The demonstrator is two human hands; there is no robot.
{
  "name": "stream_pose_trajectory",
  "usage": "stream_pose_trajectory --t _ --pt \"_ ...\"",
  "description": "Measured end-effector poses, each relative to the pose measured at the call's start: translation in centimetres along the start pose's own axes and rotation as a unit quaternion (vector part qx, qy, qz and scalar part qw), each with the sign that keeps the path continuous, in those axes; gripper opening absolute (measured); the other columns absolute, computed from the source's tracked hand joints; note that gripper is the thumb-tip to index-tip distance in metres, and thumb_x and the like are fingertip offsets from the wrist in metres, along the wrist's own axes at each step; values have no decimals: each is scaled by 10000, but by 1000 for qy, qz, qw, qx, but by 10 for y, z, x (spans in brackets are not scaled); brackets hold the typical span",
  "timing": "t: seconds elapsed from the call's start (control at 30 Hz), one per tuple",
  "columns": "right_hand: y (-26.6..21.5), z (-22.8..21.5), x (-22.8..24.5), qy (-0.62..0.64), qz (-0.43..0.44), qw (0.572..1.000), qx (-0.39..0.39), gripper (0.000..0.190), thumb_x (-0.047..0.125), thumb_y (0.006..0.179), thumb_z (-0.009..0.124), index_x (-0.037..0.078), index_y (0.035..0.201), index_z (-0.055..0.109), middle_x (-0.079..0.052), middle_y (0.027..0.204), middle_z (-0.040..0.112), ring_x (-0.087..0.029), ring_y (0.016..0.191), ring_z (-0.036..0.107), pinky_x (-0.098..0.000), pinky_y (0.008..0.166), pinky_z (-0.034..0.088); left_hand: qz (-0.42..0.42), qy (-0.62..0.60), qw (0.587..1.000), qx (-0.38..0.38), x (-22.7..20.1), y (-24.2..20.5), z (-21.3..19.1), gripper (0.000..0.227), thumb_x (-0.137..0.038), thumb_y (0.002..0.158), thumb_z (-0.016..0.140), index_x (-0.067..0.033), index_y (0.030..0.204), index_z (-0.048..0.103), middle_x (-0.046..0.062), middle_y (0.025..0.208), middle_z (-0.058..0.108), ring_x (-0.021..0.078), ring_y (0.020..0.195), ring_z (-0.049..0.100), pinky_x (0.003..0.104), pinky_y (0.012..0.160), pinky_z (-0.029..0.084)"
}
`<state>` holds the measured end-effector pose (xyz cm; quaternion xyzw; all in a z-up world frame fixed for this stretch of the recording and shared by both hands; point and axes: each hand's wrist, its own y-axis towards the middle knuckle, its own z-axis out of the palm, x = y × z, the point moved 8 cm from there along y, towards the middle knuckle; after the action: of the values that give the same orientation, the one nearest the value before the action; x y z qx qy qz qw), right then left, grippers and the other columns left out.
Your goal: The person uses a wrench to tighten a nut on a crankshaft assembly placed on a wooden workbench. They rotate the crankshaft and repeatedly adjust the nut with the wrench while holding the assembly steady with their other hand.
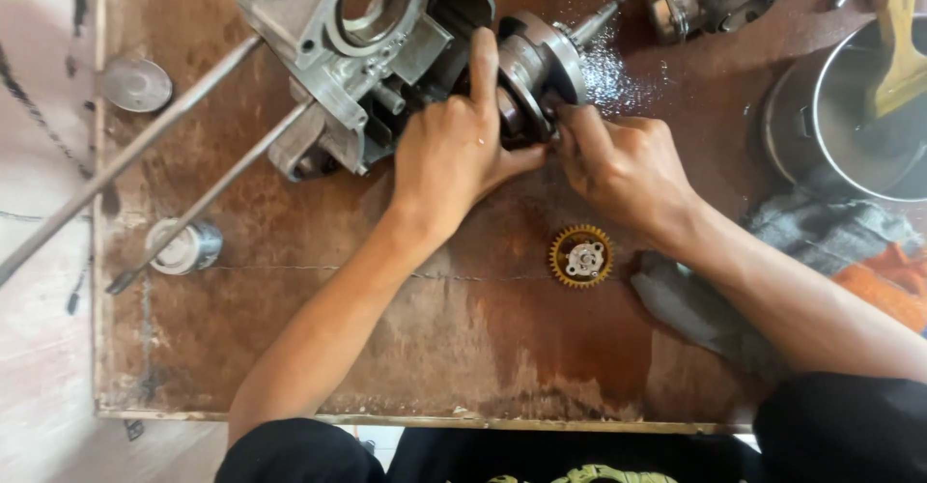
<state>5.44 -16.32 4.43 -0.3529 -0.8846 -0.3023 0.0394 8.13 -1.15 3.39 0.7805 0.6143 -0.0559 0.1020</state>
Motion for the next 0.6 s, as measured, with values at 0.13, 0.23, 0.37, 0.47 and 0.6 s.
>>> stream_pose_trajectory --t 0.13,0.23,0.37,0.47,0.6 --pt "4 8 -8 -24 54 994 96 169 67 1022 707 -6 934 583 -118 576 584 -322 473 581 -456 465 458 17 -13 999 -48 1 -2 0 1296 -653 689 908 61 1534 231 152 618 682 310 514 703 408 457 583" --pt "5 -7 -2 34 -13 999 18 97 8 998 673 -25 1073 620 -120 669 625 -288 551 629 -427 503 491 25 -17 997 -68 -1 -4 -1 1297 -634 655 919 42 1527 237 158 608 676 342 527 694 443 473 574" --pt "1 -4 -6 -11 -7 999 48 281 20 951 683 -72 1215 657 -129 680 652 -260 494 599 -399 451 463 21 -24 999 -33 -1 -2 5 1342 -672 687 910 72 1544 193 161 617 678 343 532 695 440 486 583" --pt "-6 2 -7 -34 2 996 78 351 42 951 692 -76 1279 650 -116 656 641 -254 487 592 -396 433 453 31 -19 998 -44 0 -4 8 1327 -649 695 914 64 1546 187 164 647 684 346 545 699 441 491 582" --pt "-1 -7 -8 -34 -17 997 74 403 51 951 701 -39 1340 650 -95 666 645 -211 475 557 -391 424 434 18 -9 999 -46 -5 -5 3 1342 -655 697 922 75 1547 183 154 624 674 340 536 692 441 476 568"
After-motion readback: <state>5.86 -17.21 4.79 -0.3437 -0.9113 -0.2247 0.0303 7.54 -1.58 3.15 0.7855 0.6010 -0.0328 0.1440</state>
